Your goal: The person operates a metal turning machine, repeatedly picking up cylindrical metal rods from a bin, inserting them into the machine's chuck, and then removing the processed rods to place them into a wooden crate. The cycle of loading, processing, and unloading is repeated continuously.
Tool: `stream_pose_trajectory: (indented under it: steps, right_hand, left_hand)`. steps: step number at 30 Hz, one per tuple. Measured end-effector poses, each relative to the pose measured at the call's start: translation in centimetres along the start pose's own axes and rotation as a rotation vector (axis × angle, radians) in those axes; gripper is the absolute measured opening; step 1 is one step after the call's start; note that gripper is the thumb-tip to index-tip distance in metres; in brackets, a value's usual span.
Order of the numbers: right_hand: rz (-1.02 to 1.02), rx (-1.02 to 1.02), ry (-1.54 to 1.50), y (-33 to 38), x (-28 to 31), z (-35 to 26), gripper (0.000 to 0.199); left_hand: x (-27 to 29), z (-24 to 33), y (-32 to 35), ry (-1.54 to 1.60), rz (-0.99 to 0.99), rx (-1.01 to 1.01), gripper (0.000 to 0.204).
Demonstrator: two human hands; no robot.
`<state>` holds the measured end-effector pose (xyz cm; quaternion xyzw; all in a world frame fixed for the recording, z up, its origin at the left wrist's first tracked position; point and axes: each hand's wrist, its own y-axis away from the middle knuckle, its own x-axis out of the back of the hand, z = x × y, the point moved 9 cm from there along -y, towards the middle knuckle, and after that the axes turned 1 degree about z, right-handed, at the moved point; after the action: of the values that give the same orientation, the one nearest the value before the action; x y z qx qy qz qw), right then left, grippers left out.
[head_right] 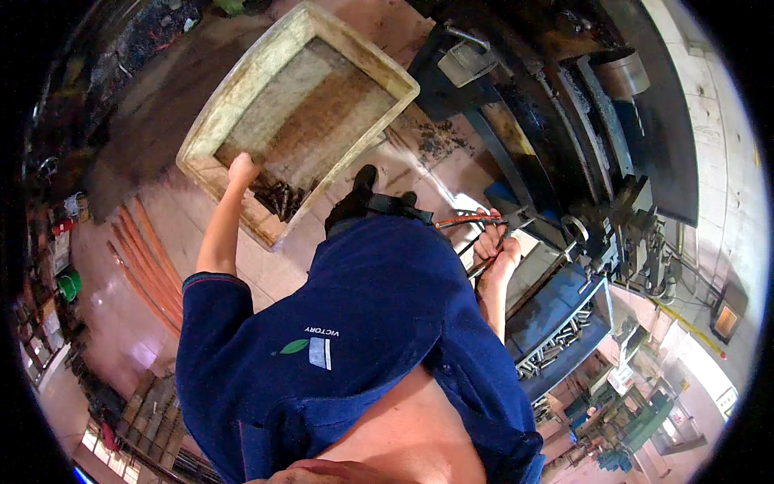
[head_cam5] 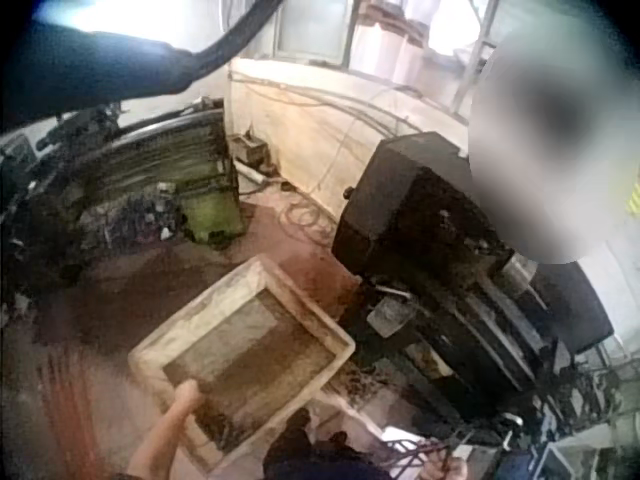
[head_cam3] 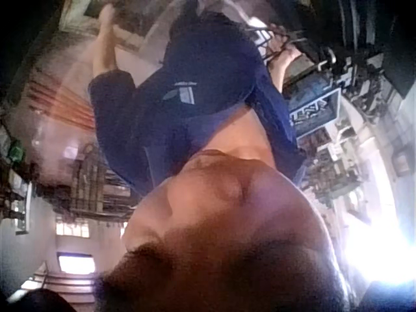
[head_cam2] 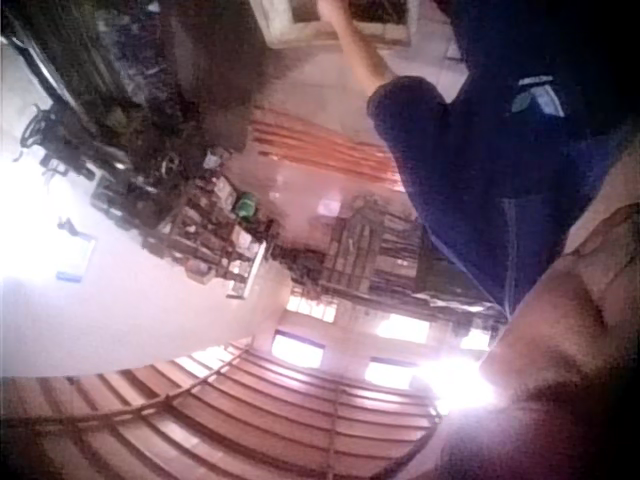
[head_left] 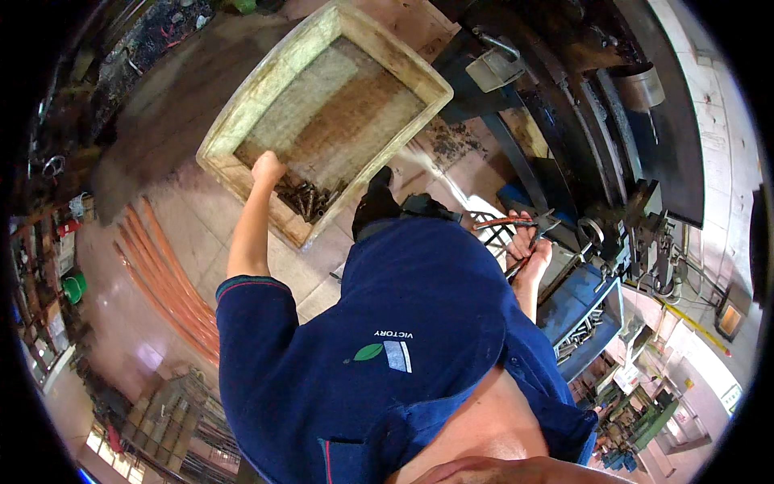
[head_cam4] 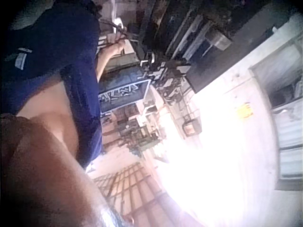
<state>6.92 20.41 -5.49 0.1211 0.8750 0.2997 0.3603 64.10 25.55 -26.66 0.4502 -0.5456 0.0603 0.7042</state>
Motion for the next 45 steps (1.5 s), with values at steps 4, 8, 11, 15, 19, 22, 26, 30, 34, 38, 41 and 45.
stream_pose_trajectory:
  steps: [4,8,11,15,19,22,26,30,34,38,41,45]
  right_hand:
    - [-0.074,-0.059,-0.076,0.1,-0.1,-0.1,0.037]
    - [-0.13,-0.061,-0.004,-0.7,0.0,-0.8,0.037]
    - [-0.172,0.019,0.078,-0.9,-0.8,-2.2,0.035]
    - [-0.274,0.022,0.385,-0.9,-5.2,-3.2,0.037]
    - [-0.38,-0.044,0.6,0.1,-10.1,-2.9,0.038]
    - [-0.378,0.007,0.743,0.9,-12.4,-3.3,0.039]
    - [-0.396,0.074,0.891,0.3,-11.6,-3.6,0.048]
    - [-0.255,0.172,0.945,1.0,-11.6,-5.9,0.041]
    - [-0.1,0.172,0.983,0.9,-9.9,-6.2,0.037]
    - [-0.012,0.287,0.884,0.6,-8.7,-6.7,0.032]
    - [0.069,0.355,0.806,-0.7,-6.1,-5.7,0.037]
    - [0.212,0.372,0.871,-0.5,-4.3,-6.7,0.038]
  left_hand:
    - [2.6,0.9,2.4,0.022,0.129,-0.036,0.034]
    - [4.1,0.3,3.3,0.155,0.255,-0.157,0.02]
    - [9.4,3.2,4.4,0.444,0.387,-0.271,0.02]
    - [19.0,13.6,11.2,1.272,0.221,-0.501,0.011]
    - [24.6,25.9,17.8,1.514,0.003,-0.811,0.013]
    - [24.9,33.0,22.5,1.424,-0.09,-1.02,0.017]
    - [23.7,38.4,27.6,1.292,-0.126,-1.101,0.013]
    - [20.9,41.4,29.2,1.28,-0.323,-1.098,0.013]
    - [18.5,43.7,29.7,1.231,-0.481,-1.091,0.012]
    - [16.7,45.6,29.9,1.145,-0.545,-1.112,0.012]
    - [15.9,47.1,30.7,1.146,-0.629,-1.123,0.014]
    - [14.0,49.3,31.6,1.047,-0.741,-1.126,0.017]
